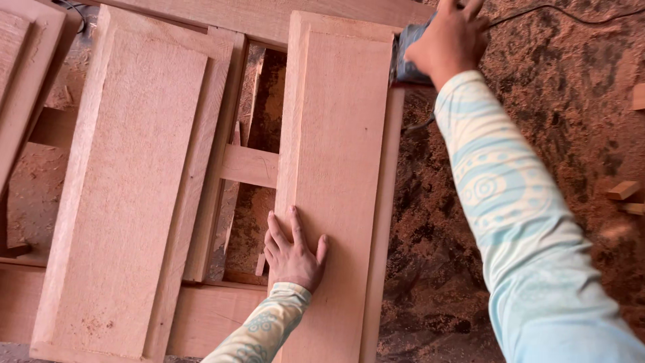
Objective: The person uses a handheld electric sander to smooth the surface of a long, rectangular wooden plank. They hold the plank steady with one hand while moving the sander back and forth along its length. The person periodically lifts and repositions the plank to access different sections, continuing the sanding process on the same piece of wood.
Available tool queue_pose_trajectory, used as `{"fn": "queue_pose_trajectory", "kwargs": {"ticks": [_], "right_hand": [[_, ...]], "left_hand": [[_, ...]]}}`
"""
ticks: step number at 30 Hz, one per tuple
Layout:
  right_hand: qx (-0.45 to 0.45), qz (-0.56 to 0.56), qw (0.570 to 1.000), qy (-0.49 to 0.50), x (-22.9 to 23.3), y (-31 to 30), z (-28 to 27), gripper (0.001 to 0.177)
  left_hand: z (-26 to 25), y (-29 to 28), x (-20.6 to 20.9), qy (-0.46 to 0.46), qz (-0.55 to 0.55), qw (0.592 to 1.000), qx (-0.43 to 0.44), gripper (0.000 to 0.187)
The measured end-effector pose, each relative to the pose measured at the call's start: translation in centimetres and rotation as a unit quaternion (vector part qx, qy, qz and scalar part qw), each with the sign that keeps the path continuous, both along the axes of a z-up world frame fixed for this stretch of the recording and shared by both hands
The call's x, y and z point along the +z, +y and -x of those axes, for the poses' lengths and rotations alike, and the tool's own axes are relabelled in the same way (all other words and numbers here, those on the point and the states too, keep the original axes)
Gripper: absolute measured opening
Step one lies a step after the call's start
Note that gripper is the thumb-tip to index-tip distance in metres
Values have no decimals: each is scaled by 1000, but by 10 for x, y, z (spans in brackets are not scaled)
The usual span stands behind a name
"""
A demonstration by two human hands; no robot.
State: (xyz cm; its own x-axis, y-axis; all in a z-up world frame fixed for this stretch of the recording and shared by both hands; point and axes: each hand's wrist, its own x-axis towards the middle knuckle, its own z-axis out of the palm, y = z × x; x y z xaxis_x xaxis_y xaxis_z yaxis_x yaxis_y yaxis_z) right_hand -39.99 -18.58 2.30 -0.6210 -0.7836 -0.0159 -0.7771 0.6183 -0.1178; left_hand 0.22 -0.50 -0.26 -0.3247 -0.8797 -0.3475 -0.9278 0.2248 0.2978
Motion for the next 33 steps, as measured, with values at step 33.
{"fn": "queue_pose_trajectory", "kwargs": {"ticks": [33], "right_hand": [[-38,-55,998,-15,30,54,-65,92]], "left_hand": [[-3,0,-3,22,7,1000,18,92]]}}
